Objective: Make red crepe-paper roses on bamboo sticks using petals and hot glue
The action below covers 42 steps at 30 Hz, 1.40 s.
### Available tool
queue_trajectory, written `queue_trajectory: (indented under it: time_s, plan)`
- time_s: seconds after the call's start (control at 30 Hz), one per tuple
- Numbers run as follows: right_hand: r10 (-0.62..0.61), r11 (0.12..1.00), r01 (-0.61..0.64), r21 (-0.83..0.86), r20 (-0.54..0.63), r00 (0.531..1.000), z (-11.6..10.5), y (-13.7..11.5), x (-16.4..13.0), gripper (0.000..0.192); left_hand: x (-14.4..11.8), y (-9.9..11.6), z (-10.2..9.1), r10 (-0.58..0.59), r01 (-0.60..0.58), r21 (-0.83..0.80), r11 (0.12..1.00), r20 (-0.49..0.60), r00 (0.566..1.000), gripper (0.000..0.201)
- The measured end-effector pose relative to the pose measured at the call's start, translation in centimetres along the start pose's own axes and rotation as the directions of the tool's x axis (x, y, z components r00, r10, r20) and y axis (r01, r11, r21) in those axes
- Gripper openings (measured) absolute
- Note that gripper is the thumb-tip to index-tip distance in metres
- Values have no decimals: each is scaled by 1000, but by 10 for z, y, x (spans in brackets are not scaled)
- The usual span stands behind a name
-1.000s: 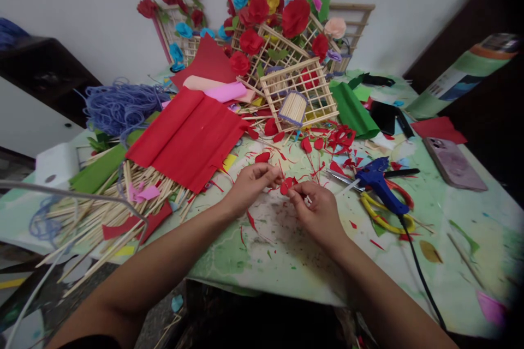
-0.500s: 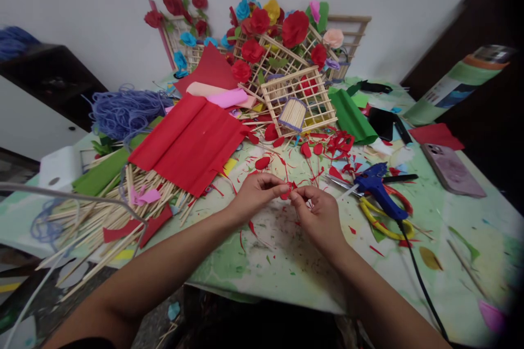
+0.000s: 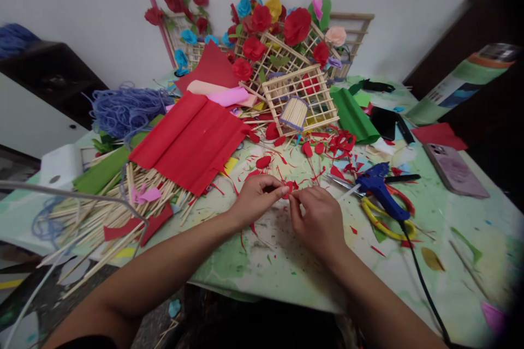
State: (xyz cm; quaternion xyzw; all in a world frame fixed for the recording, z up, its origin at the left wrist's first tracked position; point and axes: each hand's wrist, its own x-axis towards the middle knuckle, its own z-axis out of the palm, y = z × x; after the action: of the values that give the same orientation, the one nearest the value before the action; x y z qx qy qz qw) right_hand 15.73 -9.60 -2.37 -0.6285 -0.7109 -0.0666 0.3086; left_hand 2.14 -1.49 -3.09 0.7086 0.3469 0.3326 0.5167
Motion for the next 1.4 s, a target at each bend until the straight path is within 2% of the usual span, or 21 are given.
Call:
queue_trajectory:
  time_s: [0.13,0.23,0.33,0.4,0.47,0.5,0.57,0.67,0.8,0.87,0.93,1.0,1.1,1.17,1.23,1.4]
  plan:
    - [-18,998,19,-66,23,1000,1,-3,-1,27,-3,1,-1,126,-118,246,962,-17,992,23]
    - [1,995,4,-104,55,998,3,-4,-2,28,-7,5,1,277,-247,394,885,-20,961,23]
    - [36,993,-24,-118,96,995,4,-1,-1,26,-11,10,1,458,-419,381,824,-14,889,21]
    - [67,994,-56,-92,117,991,4,3,0,24,-11,13,-2,496,-453,303,839,-79,865,18]
    - [107,994,-105,-23,134,985,4,6,1,22,-9,13,-7,394,-352,215,911,-202,897,18]
    - [133,990,-138,27,140,981,5,7,1,21,-6,13,-9,301,-264,168,950,-262,917,20]
    - [201,963,-224,150,154,967,5,9,2,21,1,9,-14,100,-79,81,994,-311,945,29]
    - [291,892,-332,306,173,941,6,9,2,22,11,0,-15,-38,50,49,998,-219,975,40]
    - [332,834,-379,401,183,925,5,6,2,21,13,-10,-7,-80,79,-42,996,-28,996,18]
    - [390,704,-474,528,271,880,6,7,3,22,11,-11,-2,-122,128,-149,980,50,991,24]
    - [407,458,-575,678,415,814,7,8,4,24,8,-10,1,-149,169,-241,956,101,984,24]
    - [369,190,-622,760,531,762,8,11,5,25,6,-7,2,-144,174,-304,937,118,983,23]
    - [324,-83,-628,774,617,717,7,11,8,24,6,-4,1,-126,163,-351,922,124,984,18]
    - [307,-183,-638,748,660,686,4,8,10,23,6,-4,0,-133,173,-365,915,131,982,18]
    - [293,-235,-651,721,692,660,1,5,11,22,6,-4,0,-141,176,-373,911,120,983,20]
    - [271,-278,-665,694,720,638,-2,2,12,22,6,-3,0,-142,176,-377,909,115,983,20]
